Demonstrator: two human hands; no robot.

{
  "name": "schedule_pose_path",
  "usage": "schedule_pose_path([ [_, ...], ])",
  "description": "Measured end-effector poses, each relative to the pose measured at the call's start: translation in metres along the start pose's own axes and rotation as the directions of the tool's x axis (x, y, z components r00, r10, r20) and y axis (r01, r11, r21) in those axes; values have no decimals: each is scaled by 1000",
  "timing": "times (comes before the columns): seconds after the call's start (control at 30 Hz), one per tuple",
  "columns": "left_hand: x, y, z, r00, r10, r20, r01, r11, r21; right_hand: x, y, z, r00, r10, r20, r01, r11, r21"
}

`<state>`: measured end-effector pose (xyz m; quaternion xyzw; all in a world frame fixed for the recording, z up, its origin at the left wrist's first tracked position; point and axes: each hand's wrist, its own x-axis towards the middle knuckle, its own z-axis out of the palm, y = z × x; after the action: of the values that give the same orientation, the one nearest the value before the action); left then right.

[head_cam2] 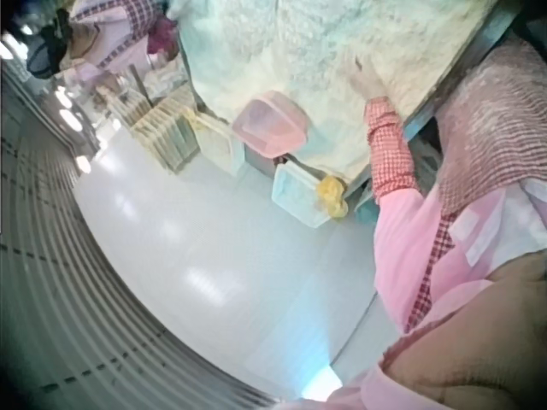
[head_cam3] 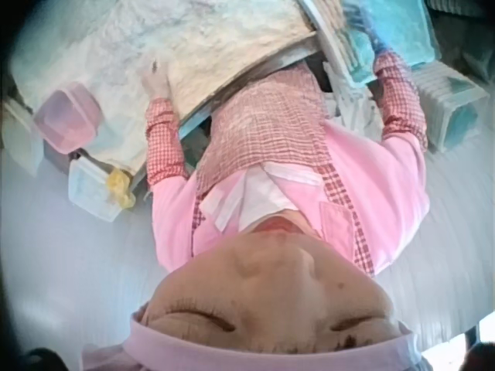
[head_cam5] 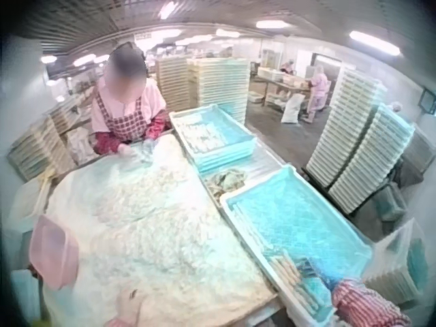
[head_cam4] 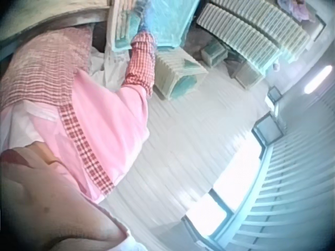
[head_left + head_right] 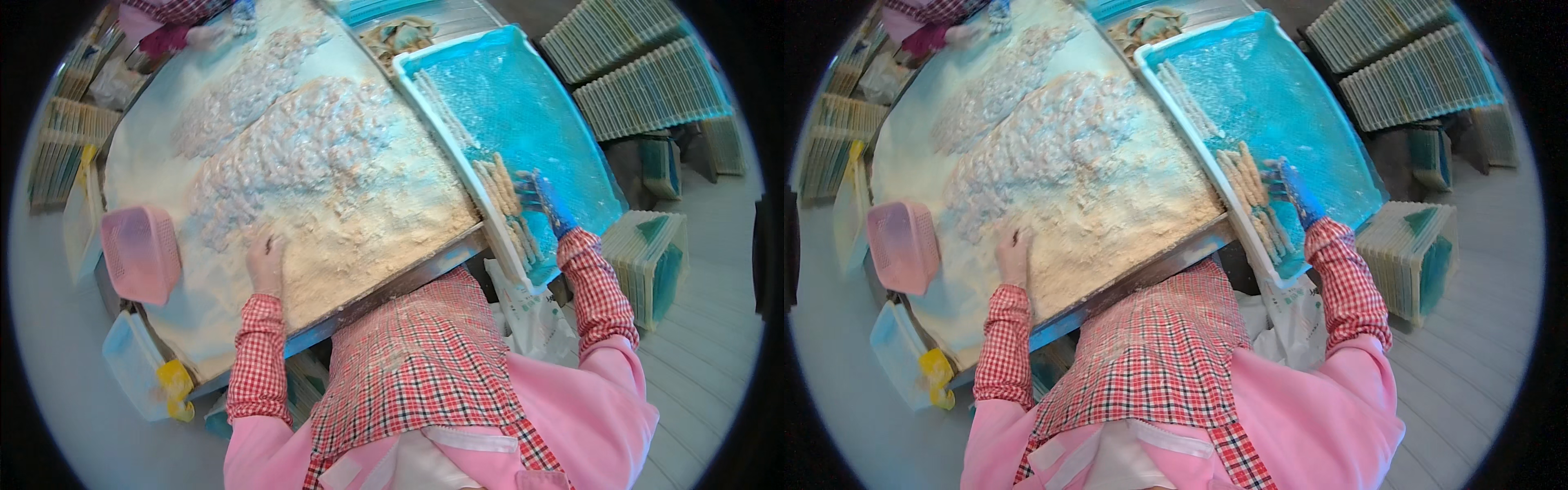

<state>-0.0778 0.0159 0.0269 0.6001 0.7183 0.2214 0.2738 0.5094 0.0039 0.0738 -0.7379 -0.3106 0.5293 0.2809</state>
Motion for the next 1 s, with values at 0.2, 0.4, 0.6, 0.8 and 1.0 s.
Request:
schedule_pose_path([
  [0.2,-15,7,1,896,441,-47,-418,876,239,-24,-37,93,913,-396,95,400,916,-27],
  [0.4,-48,47,1,995,18,95,-47,946,320,-49,-11,261,841,-216,496,116,968,225],
  [0.6,-87,92,59,1000,-19,17,24,946,-323,-60,-4,351,876,-93,474,-158,873,462],
  [0.8,-60,90,65,953,189,-235,-218,971,-103,-90,-4,369,831,-76,551,-364,674,642],
  [1.0,-45,97,61,934,353,-60,-329,913,242,-103,-37,368,826,-306,474,-342,395,852],
])
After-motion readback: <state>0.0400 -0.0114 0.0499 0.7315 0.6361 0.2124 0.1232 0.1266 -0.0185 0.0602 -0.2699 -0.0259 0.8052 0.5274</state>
